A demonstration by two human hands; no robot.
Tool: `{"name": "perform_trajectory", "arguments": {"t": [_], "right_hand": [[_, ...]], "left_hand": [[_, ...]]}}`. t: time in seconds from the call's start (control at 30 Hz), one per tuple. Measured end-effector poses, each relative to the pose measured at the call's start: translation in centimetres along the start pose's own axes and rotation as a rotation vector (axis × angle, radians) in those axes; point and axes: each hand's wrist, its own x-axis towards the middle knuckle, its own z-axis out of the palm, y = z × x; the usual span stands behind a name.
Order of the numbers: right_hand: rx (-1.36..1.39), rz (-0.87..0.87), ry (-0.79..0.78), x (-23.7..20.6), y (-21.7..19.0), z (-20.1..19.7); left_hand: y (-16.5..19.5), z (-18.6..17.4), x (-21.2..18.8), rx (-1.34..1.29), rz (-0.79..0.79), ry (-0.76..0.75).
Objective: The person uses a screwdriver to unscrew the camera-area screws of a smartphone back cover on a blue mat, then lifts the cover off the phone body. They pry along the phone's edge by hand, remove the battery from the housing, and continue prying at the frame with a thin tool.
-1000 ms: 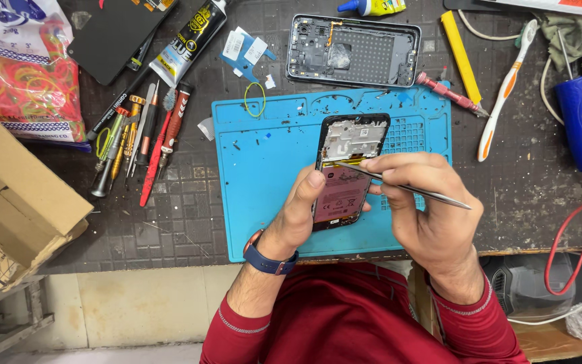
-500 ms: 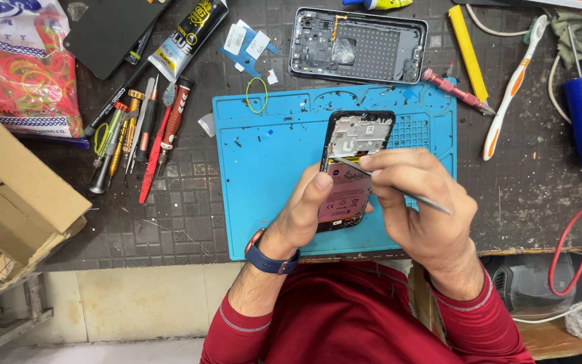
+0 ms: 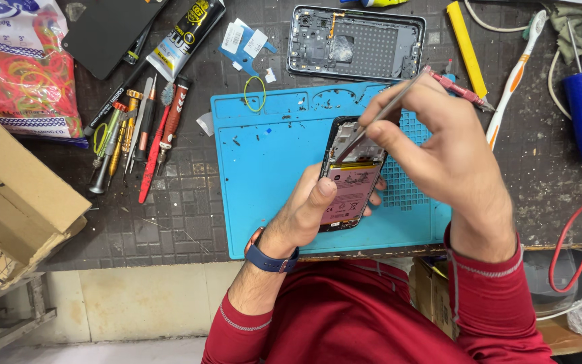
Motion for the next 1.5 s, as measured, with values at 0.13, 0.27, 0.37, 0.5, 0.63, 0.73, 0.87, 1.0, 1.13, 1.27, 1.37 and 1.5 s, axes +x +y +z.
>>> {"name": "perform_trajectory", "arguments": {"t": [0.13, 0.27, 0.37, 0.5, 0.63, 0.73, 0.87, 1.0, 1.13, 1.27, 1.37, 1.5], "right_hand": [[0.058, -0.039, -0.117, 1.1, 1.0, 0.0], [0.051, -0.056, -0.139, 1.3, 1.3, 0.3], [0.012, -0.082, -0.126, 1.2, 1.1, 0.2], [-0.033, -0.086, -0.091, 0.7, 0.5, -0.1], [-0.074, -0.108, -0.075, 0.1, -0.3, -0.1], [-0.107, -0.144, -0.062, -0.2, -0.7, -0.1], [-0.112, -0.157, -0.075, -0.5, -1.0, -0.3], [-0.116, -0.141, -0.093, -0.6, -1.5, -0.4], [0.098, -0.093, 0.005, -1.0, -2.4, 0.2], [0.657, -0.070, 0.343, -2.5, -3.0, 1.6], [0.749, -0.040, 0.447, -3.9, -2.9, 2.2], [0.166, 0.243, 0.333, -6.2, -3.5, 4.5]], "left_hand": [[-0.2, -0.1, 0.0, 0.004, 0.005, -0.006], [-0.5, -0.3, -0.2, -0.010, -0.003, -0.007], [-0.9, -0.4, -0.1, -0.045, -0.017, 0.004], [-1.3, -0.6, 0.1, -0.205, -0.114, 0.045], [-1.6, -0.7, 0.1, -0.234, -0.139, 0.058], [-1.8, -0.9, 0.0, -0.240, -0.090, 0.027], [-1.9, -1.1, 0.1, -0.271, -0.022, -0.027], [-1.9, -1.3, 0.1, -0.268, 0.010, -0.053], [-1.9, -1.4, 0.0, -0.315, 0.005, -0.042], [-1.8, -1.3, -0.4, -0.448, -0.001, 0.005], [-1.6, -1.3, -0.4, -0.525, 0.049, 0.017], [-1.5, -1.2, -0.3, -0.604, 0.076, 0.054]]}}
